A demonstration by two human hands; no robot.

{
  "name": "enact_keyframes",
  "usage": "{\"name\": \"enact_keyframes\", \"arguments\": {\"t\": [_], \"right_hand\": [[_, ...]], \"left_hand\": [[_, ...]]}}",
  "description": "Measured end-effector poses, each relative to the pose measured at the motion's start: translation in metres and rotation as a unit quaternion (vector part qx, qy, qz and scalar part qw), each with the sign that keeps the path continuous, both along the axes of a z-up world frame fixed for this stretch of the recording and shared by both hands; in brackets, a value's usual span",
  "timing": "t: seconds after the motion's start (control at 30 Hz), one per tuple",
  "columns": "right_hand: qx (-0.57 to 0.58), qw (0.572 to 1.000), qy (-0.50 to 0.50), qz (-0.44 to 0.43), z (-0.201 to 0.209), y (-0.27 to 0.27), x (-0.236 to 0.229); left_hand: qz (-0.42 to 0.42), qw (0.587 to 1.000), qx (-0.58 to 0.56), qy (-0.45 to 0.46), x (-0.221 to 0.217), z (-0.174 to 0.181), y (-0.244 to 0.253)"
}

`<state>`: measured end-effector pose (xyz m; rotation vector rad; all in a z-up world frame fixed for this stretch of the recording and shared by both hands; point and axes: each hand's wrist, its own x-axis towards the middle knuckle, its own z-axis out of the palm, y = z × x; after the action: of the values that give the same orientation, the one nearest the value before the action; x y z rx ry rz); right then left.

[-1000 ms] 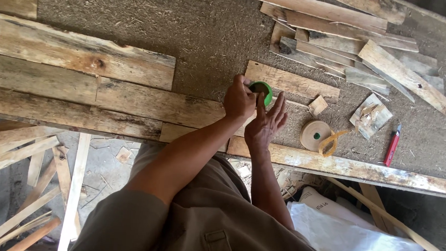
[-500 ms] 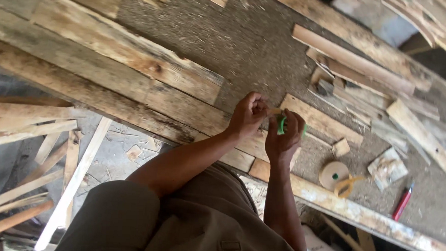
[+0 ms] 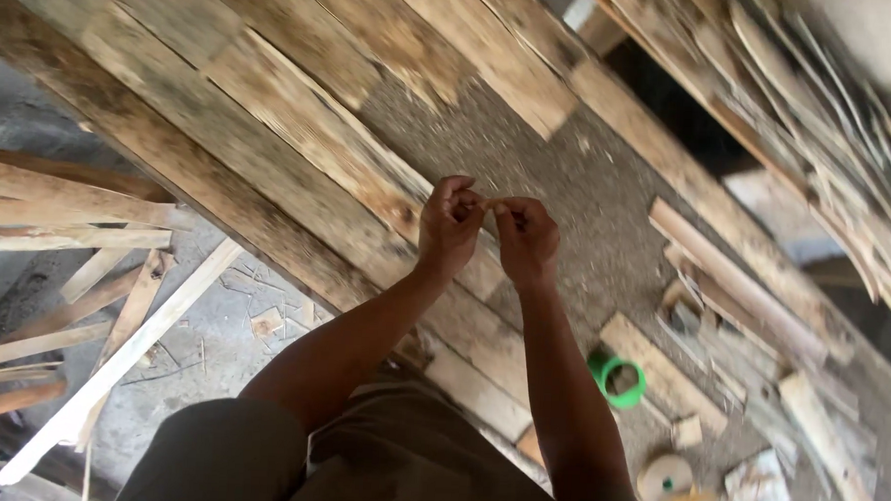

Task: Apply wood planks to a surface to create a rustic wood wall or tabletop pattern.

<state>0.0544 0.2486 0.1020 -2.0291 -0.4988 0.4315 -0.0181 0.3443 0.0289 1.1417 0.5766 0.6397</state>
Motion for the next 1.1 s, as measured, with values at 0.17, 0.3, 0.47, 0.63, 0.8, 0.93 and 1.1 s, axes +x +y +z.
{"name": "enact_keyframes", "arguments": {"t": [0.17, 0.3, 0.47, 0.63, 0.8, 0.93, 1.1], "right_hand": [[0.089, 0.994, 0.011, 0.064, -0.037, 0.101, 0.037], [0.026, 0.995, 0.038, 0.084, -0.054, 0.189, 0.071], [0.017, 0.991, 0.036, 0.129, -0.064, 0.287, 0.112], [-0.008, 0.989, 0.014, 0.145, -0.084, 0.382, 0.164], [-0.066, 0.99, -0.018, 0.123, -0.118, 0.461, 0.221], [-0.089, 0.985, -0.061, 0.137, -0.146, 0.504, 0.254], [-0.147, 0.978, -0.089, 0.119, -0.166, 0.543, 0.278]], "left_hand": [[0.069, 0.997, 0.01, 0.035, 0.015, 0.009, 0.095], [0.126, 0.988, 0.024, 0.081, 0.036, 0.0, 0.168], [0.16, 0.986, 0.028, 0.045, 0.072, -0.028, 0.258], [0.198, 0.973, 0.054, 0.101, 0.1, -0.017, 0.34], [0.178, 0.887, 0.359, 0.229, 0.126, -0.067, 0.407], [0.126, 0.833, 0.455, 0.287, 0.155, -0.121, 0.448], [0.041, 0.802, 0.526, 0.28, 0.174, -0.135, 0.478]]}}
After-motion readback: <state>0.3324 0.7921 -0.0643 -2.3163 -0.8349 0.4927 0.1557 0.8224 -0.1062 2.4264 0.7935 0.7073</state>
